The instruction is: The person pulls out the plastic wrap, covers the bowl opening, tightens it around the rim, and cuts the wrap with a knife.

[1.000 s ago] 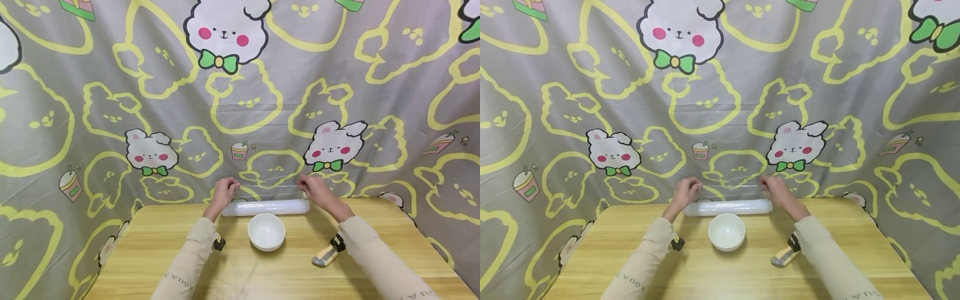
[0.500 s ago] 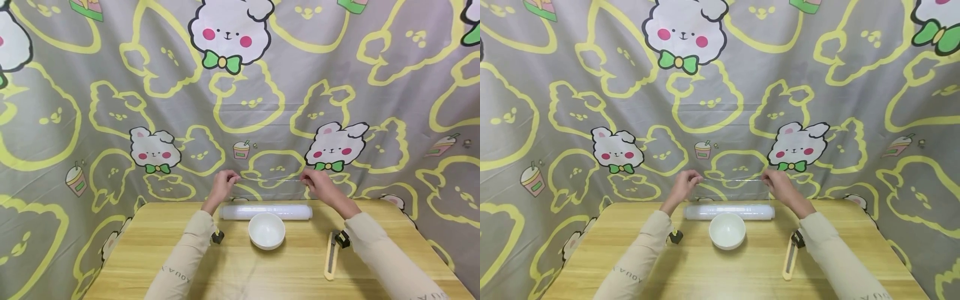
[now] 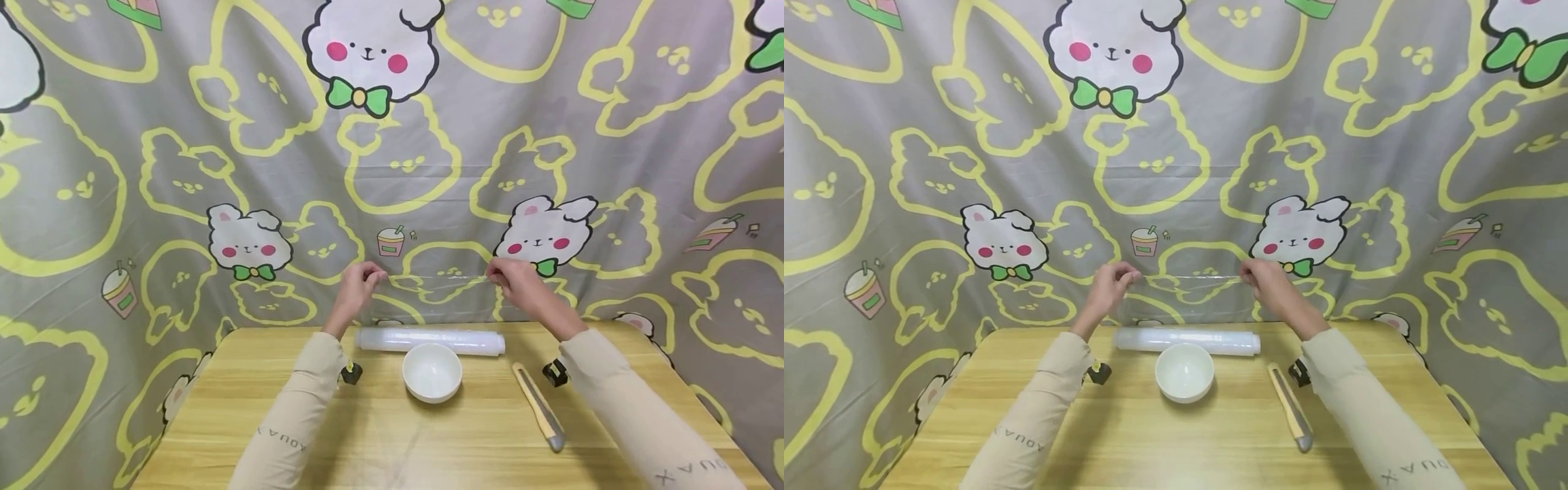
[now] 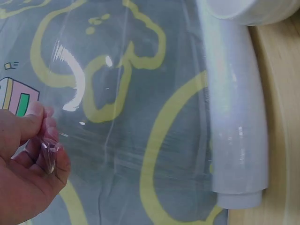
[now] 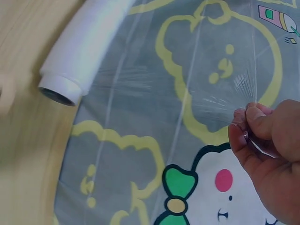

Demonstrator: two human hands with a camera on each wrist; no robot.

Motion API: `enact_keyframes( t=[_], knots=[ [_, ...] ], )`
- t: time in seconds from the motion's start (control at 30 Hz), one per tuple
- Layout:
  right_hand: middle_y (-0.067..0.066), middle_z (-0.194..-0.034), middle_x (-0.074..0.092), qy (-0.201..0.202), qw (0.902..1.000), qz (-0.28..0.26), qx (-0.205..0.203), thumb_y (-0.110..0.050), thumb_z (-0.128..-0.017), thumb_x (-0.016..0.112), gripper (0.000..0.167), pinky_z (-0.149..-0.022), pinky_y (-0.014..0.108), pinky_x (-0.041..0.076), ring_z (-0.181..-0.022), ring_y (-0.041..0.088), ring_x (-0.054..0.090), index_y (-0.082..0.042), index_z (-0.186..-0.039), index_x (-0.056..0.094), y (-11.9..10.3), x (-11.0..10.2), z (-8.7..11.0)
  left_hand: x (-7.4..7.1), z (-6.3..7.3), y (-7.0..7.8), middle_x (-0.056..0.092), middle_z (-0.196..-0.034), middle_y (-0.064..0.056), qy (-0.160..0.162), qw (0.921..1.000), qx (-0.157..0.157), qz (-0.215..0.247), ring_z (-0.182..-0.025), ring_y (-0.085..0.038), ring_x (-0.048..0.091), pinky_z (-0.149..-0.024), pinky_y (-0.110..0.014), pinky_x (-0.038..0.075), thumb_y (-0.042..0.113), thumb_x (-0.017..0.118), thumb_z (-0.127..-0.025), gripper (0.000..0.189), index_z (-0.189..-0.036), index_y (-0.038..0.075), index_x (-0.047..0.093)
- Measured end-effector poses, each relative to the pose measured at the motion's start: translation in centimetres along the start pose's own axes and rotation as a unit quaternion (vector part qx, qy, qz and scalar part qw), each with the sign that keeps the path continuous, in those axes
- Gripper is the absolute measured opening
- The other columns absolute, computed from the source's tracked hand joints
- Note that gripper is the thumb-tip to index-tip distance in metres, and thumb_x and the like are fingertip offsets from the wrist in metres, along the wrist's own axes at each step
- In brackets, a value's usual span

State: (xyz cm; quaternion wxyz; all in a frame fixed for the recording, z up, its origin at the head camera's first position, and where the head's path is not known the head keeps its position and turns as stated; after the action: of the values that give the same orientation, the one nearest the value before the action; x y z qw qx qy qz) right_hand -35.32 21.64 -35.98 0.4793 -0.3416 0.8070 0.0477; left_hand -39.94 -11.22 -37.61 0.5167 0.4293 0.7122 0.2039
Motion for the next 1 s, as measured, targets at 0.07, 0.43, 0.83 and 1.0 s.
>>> enact_keyframes(
  t=[0.07,0.43,0.83,1.0],
  knots=[
    [0.011,-0.083,0.069,0.004,1.0000,-0.001,-0.001,0.011,-0.095,0.062,0.012,-0.066,0.043,0.057,-0.074,0.025,0.064,0.000,-0.091,0.066,-0.2,-0.3,-0.3,-0.3,-0.1,0.2,0.067,-0.079,-0.015,0.008,0.9999,0.006,-0.009,-0.066,-0.015,0.053,-0.057,-0.026,0.043,0.011,0.067,-0.100,0.018,-0.093,-0.002,0.076],
    [0.014,-0.086,0.070,0.012,0.9999,-0.006,0.000,0.010,-0.095,0.063,0.009,-0.070,0.047,0.059,-0.078,0.030,0.068,0.001,-0.093,0.067,-1.4,-1.7,-0.9,-1.5,-0.4,1.1,0.068,-0.074,-0.005,0.046,0.9979,0.035,-0.029,-0.064,-0.014,0.055,-0.057,-0.026,0.044,0.012,0.071,-0.097,0.015,-0.086,0.004,0.076],
    [0.015,-0.087,0.070,0.020,0.9997,0.003,-0.012,0.008,-0.096,0.063,0.007,-0.070,0.047,0.058,-0.078,0.031,0.068,0.003,-0.094,0.067,-1.6,-2.7,-1.4,-1.8,-0.5,2.2,0.069,-0.084,-0.008,0.069,0.9969,0.035,-0.009,-0.070,-0.017,0.058,-0.061,-0.027,0.047,0.010,0.070,-0.097,0.013,-0.089,0.002,0.076],
    [0.014,-0.088,0.070,0.012,0.9999,-0.001,0.001,0.009,-0.096,0.063,0.009,-0.072,0.047,0.058,-0.081,0.031,0.067,0.000,-0.093,0.066,-1.8,-2.9,-1.6,-1.8,-0.7,2.2,0.068,-0.087,-0.008,0.097,0.9943,0.044,-0.009,-0.072,-0.018,0.058,-0.062,-0.028,0.046,0.011,0.071,-0.097,0.013,-0.089,0.003,0.076]
  ],
)
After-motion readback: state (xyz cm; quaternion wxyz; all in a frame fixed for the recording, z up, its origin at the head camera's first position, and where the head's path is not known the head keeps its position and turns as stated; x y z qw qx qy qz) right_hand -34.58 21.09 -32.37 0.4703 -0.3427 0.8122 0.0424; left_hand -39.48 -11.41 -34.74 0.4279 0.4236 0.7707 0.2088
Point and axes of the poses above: each hand's wrist, its own z-axis away from the middle knuckle, its own x-axis out of the palm, y = z × x, the point moved 3 cm from there along -z, towards the middle knuckle
